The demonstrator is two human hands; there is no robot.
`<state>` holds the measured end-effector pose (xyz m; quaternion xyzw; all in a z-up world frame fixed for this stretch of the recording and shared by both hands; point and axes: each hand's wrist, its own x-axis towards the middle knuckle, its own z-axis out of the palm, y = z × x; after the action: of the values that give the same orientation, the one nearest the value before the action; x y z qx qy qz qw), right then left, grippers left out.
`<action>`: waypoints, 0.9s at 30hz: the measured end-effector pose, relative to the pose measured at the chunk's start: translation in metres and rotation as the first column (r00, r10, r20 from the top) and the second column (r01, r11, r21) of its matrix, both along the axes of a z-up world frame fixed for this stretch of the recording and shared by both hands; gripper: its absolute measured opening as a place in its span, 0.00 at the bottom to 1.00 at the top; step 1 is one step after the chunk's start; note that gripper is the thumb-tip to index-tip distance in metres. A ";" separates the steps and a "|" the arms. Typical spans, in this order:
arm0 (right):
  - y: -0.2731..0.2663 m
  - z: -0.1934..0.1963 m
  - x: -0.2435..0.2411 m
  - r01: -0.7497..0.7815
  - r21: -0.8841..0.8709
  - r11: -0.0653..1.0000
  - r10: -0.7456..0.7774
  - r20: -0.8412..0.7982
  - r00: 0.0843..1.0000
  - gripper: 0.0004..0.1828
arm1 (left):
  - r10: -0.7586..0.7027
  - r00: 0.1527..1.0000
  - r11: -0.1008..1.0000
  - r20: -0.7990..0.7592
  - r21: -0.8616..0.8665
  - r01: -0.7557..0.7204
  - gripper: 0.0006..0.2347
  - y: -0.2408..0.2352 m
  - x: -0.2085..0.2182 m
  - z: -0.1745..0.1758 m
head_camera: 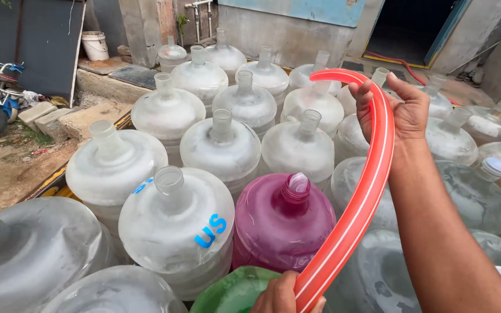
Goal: The person fills large water dispenser jugs arranged in a cart using a red hose, holding the hose in each jug opening while water flows in, and caps the filled jugs. A white funnel with spare caps rests on the jugs as the person works across the row.
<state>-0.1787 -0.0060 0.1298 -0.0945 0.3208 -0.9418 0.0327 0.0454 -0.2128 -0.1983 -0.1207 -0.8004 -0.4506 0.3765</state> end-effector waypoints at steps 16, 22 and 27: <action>-0.055 -0.051 0.079 -0.047 0.195 0.980 0.008 0.196 0.981 0.17 | 0.013 0.991 1.000 0.131 -0.018 -0.011 0.18 -0.024 0.063 0.172; -0.079 -0.045 0.105 -0.165 0.293 0.942 0.144 0.092 0.985 0.16 | 0.038 0.961 0.995 0.274 0.074 -0.060 0.13 -0.024 0.074 0.198; -0.088 -0.080 0.081 -0.267 0.148 0.952 0.267 0.021 0.963 0.20 | 0.054 0.989 0.994 0.141 0.082 -0.066 0.12 -0.026 0.073 0.194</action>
<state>-0.0977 -0.0944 0.0496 -0.1337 0.3749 -0.9020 0.1670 0.1184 -0.2390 -0.0046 -0.0485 -0.8077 -0.4806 0.3381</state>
